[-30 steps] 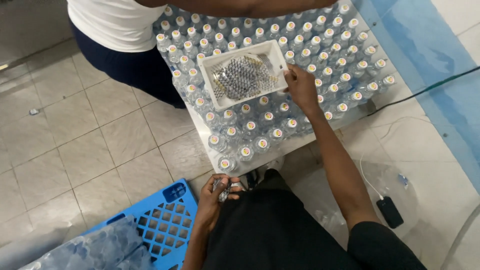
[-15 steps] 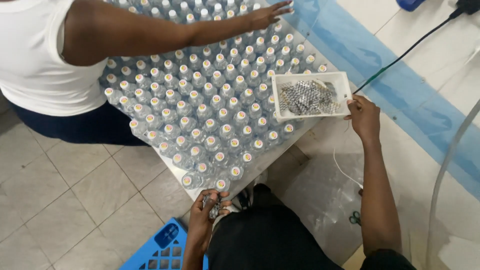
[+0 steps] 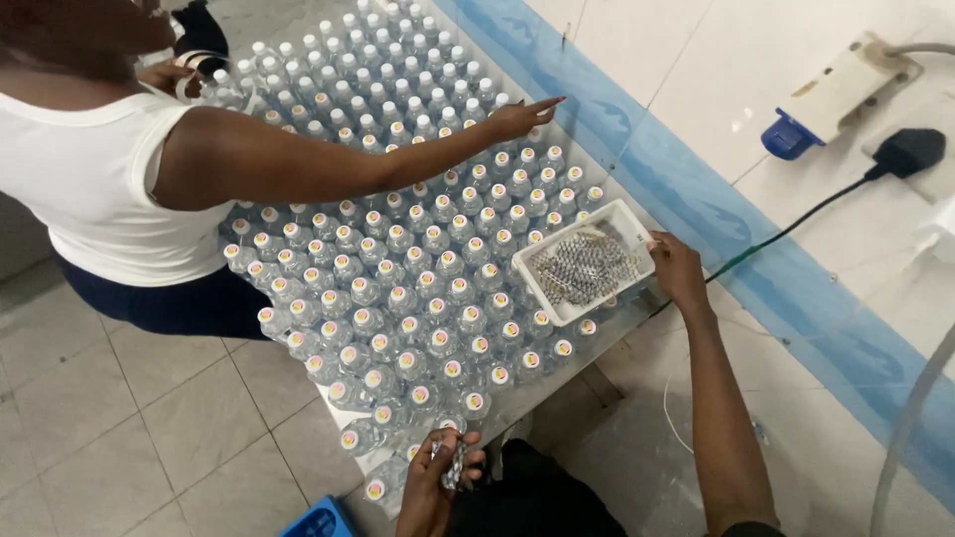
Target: The person places small caps onto the tops of numerous plastic bottles arranged on a table. Another person assists by placing caps on bottles further away. The recorder holds a handful of caps and repeatedly reaches forward to place them on the bottle tops.
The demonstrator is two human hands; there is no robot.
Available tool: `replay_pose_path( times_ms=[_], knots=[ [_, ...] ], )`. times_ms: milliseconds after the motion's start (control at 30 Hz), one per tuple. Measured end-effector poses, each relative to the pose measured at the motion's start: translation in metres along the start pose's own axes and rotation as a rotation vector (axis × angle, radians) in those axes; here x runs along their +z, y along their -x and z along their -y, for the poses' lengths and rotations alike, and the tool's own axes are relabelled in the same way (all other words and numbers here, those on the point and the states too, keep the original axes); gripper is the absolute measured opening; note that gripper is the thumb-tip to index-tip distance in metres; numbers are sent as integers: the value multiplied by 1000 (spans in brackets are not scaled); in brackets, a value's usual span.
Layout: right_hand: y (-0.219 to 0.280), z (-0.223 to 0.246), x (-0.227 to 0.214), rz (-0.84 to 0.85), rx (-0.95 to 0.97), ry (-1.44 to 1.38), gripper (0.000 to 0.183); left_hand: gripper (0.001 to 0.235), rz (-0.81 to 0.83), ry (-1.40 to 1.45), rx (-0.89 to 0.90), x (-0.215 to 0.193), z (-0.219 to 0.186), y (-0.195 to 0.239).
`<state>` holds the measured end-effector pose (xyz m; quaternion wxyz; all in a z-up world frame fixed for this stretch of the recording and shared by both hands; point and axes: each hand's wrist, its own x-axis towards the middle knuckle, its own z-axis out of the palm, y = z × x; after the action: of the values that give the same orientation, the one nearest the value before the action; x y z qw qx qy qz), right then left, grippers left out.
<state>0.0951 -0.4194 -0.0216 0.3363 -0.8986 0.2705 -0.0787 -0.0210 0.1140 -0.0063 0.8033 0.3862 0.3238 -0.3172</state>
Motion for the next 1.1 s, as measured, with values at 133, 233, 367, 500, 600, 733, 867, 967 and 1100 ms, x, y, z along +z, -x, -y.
replay_pose_path(
  times_ms=[133,233,367,500,600,733,867,967,1100],
  knots=[
    [34,32,-13,-36,-124,178,63,25,-46,-20,36,27,-14,-3],
    [86,120,-46,-211,-235,-191,46,34,79,12,152,33,-43,-15],
    [149,182,-71,-17,-284,-1098,73,49,225,70,232,29,-86,0],
    [188,194,-44,-147,-158,-1279,57,55,344,26,240,35,-115,21],
    [213,169,50,123,-196,-1191,31,62,520,-65,242,4,-93,6],
    [312,240,121,336,-342,-646,31,68,537,-133,165,-27,-75,30],
    [363,224,173,414,-418,-389,48,65,519,-232,176,-67,-50,49],
    [389,222,183,541,-255,-494,29,64,495,-390,200,-85,-40,60],
    [405,233,173,656,-33,-510,25,59,548,-435,109,-115,-22,61]
  ],
)
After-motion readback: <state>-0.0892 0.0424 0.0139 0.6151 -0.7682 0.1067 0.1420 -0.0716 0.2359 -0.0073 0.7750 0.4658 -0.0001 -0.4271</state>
